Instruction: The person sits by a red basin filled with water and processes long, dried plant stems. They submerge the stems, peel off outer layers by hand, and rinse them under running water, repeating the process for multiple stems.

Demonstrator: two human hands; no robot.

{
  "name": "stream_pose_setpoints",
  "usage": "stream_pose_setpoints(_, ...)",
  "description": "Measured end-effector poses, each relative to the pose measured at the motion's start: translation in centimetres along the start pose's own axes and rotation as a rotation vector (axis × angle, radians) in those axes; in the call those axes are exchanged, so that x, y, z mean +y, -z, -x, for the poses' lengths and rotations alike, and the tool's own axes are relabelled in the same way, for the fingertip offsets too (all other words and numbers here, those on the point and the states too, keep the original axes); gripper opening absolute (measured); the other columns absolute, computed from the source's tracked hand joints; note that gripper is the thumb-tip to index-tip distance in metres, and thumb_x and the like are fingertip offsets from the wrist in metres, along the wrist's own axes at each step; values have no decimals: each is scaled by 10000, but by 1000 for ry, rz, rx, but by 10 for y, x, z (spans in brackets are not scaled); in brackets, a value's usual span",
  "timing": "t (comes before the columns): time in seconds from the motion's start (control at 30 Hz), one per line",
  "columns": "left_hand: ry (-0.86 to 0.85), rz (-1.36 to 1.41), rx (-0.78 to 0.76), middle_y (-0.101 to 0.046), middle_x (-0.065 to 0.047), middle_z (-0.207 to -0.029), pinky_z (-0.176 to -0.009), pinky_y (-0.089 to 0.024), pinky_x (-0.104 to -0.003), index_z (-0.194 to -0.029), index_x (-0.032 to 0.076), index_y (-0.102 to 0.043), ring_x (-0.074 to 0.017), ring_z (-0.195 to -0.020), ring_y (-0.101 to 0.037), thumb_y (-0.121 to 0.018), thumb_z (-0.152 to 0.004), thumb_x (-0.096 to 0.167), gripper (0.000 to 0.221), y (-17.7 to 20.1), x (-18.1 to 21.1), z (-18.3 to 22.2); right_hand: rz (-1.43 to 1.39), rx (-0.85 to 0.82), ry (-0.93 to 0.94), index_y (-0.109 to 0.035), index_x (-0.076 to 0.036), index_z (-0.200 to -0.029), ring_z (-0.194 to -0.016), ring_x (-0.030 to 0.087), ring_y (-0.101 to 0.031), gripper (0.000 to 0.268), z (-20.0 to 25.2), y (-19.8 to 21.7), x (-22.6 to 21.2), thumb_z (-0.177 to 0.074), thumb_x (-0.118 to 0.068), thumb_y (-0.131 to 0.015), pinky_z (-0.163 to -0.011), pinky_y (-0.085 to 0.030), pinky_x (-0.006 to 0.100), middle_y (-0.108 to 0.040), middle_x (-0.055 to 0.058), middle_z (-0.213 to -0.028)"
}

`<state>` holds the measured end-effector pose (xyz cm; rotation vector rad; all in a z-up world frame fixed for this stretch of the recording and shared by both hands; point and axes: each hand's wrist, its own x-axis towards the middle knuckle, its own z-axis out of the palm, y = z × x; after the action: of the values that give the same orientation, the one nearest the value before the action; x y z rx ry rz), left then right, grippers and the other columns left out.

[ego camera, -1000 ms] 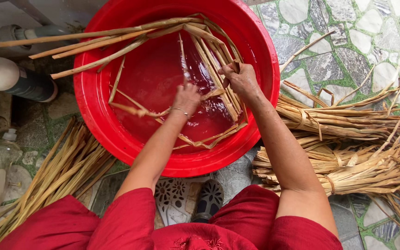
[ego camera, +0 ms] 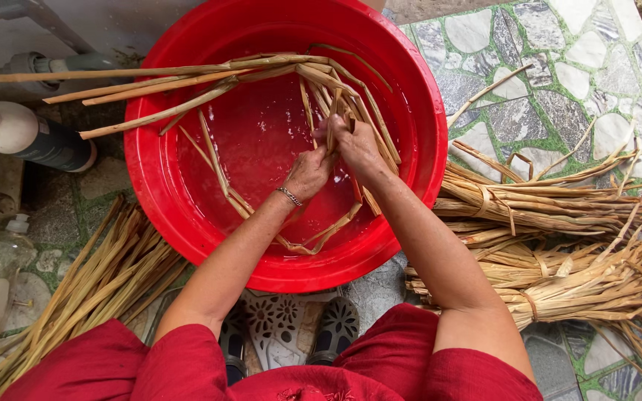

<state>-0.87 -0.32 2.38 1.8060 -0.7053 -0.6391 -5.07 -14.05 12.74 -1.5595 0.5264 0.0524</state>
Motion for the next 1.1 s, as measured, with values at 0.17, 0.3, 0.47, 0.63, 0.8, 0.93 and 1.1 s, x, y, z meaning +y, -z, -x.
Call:
stream_pose_setpoints(0.17,-177,-255,88,-530,-43,-585,-489,-520,-382,-937,85,-561,-186,-488,-550,-453,-1046,185,183,1,35,-6,-421,132,137,-607,-61,-997,-908,274,-776,354,-7,22,-8,-1068,-375,-459,-954,-616,464,-743,131,-880)
stream_pose_setpoints(0.3,-356,-418,203,-536,-12,-557,-470,-511,-381,-941,71,-533,-179,-459,-551,-474,-1036,201,171,-20,74,-23,-761,224,148,-570,-70,-930,-597,154,-604,305,-15,50,-26,-1060,-343,-530,-618,-567,383,-587,11,-678)
stream_pose_setpoints(0.47,-392,-668,199,-557,-19,-540,-420,-486,-393,-906,94,-530,-194,-450,-569,-503,-1051,187,174,-52,107,-23,-769,381,146,-521,-111,-832,-433,74,-342,311,-23,97,-34,-1073,-307,-535,-380,-287,277,-394,-55,-571)
stream_pose_setpoints(0.63,-514,-741,292,-558,-26,-517,-463,-482,-426,-842,104,-524,-209,-470,-598,-538,-999,169,171,-81,120,-10,-794,587,143,-455,-128,-765,-397,81,-297,307,-28,153,-17,-1058,-196,-518,-331,-231,277,-368,-51,-546)
stream_pose_setpoints(0.8,-447,-651,138,-556,-33,-478,-453,-495,-434,-822,94,-530,-221,-422,-600,-520,-997,129,179,-108,135,-5,-876,779,164,-477,-106,-756,-409,88,-304,301,-23,210,0,-1047,-179,-494,-333,-251,281,-387,-38,-558)
stream_pose_setpoints(0.93,-443,-562,75,-561,-61,-490,-468,-521,-442,-849,67,-517,-250,-442,-629,-520,-1008,105,164,-124,141,13,-873,874,194,-469,-113,-753,-419,98,-295,264,-6,252,18,-1015,-124,-495,-340,-223,290,-350,-31,-556)
stream_pose_setpoints(1.1,-547,-456,147,-559,-114,-508,-479,-526,-447,-788,73,-490,-308,-498,-654,-592,-920,107,170,-124,139,41,-915,902,195,-359,-156,-718,-415,78,-242,264,4,288,36,-958,-97,-453,-337,-153,288,-295,-49,-551)
